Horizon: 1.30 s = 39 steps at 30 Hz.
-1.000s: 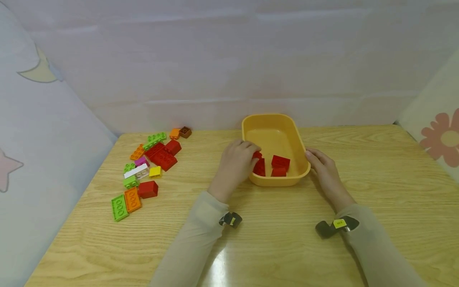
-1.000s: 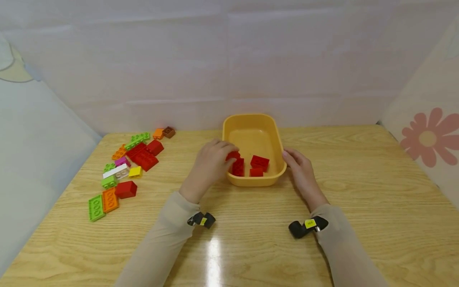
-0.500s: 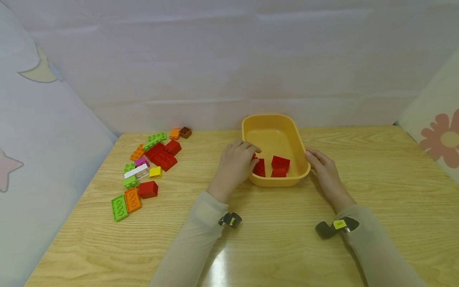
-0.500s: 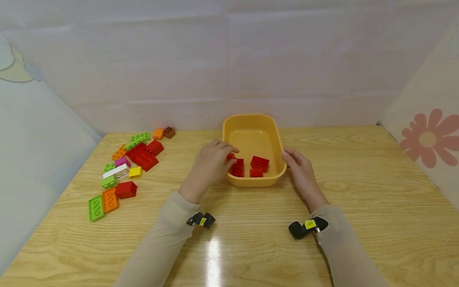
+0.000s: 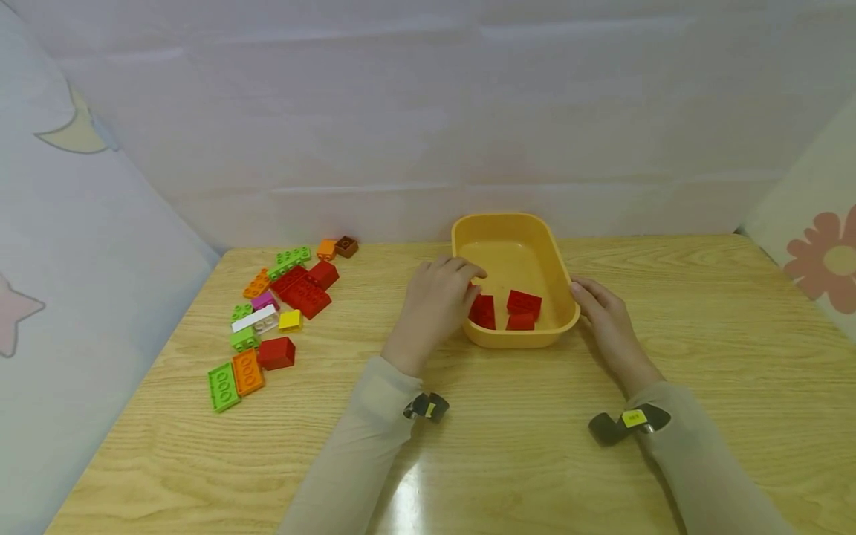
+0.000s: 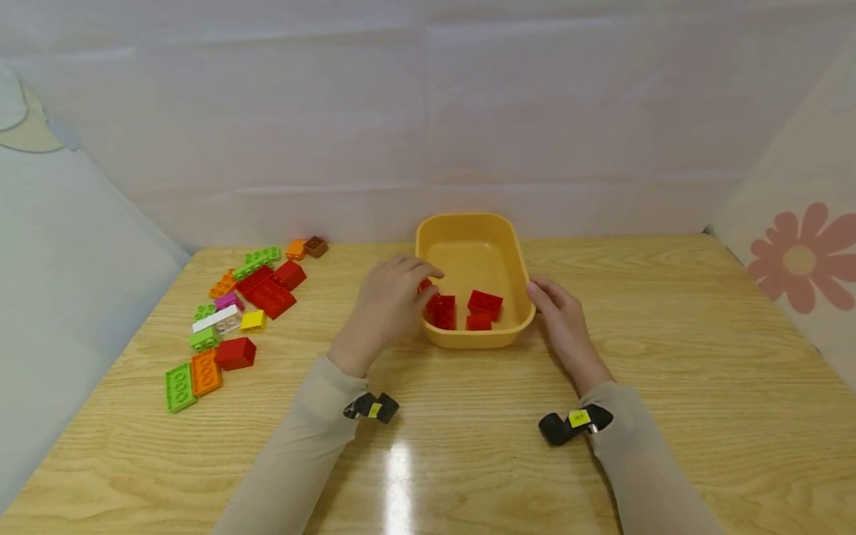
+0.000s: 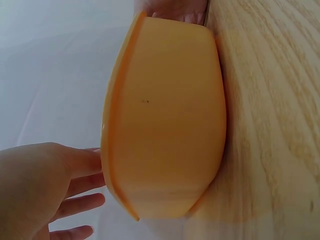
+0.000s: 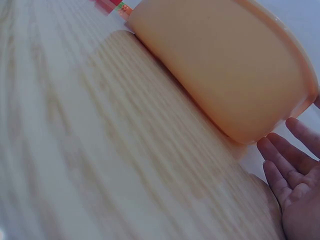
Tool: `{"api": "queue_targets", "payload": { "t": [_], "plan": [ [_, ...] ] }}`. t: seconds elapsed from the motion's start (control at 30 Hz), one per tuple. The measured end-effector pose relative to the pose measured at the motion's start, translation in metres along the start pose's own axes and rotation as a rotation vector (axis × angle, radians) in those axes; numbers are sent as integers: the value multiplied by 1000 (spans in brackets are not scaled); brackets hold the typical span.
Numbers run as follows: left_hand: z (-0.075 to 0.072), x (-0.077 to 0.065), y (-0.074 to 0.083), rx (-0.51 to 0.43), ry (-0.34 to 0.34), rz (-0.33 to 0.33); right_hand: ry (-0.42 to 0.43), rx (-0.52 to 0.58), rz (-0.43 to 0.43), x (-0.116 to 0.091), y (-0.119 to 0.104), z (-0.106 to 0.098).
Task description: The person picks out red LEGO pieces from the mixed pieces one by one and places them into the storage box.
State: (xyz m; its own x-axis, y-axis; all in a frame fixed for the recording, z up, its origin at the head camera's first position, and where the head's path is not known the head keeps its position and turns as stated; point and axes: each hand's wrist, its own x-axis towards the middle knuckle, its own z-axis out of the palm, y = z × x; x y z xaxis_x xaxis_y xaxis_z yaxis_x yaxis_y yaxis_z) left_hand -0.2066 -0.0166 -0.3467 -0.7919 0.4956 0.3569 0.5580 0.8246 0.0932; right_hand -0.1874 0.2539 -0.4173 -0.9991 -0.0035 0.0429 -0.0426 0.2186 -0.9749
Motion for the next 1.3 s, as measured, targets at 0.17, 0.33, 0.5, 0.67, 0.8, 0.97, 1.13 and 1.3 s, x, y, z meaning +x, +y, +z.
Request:
{"api": "queue_targets", "payload": {
  "t": [0.17, 0.33, 0.5, 0.67, 0.8, 0.97, 1.13, 1.3],
  "plan": [
    [-2, 1, -6, -19, 24, -12, 2, -11, 1, 0, 0, 0],
    [-5, 0, -14, -48, 59, -40, 5, -29, -4, 0, 0, -1],
    [-9, -1, -23, -47, 69, -74, -1, -6, 0, 0, 0, 0],
    [-15, -1, -32, -68, 65, -129, -6, 67, 7, 0, 0, 0],
    [-18, -2, -40, -89, 39, -183, -22, 186, 17, 0, 0, 1],
    [-18, -4, -48, -99, 4, -218, -21, 206, 15, 0, -1, 1],
    [-20, -5, -51, -118, -29, -216, -34, 288, 15, 1, -1, 1],
    [-23, -7, -51, -163, -144, -244, -31, 320, 24, 1, -1, 2]
  ]
}}
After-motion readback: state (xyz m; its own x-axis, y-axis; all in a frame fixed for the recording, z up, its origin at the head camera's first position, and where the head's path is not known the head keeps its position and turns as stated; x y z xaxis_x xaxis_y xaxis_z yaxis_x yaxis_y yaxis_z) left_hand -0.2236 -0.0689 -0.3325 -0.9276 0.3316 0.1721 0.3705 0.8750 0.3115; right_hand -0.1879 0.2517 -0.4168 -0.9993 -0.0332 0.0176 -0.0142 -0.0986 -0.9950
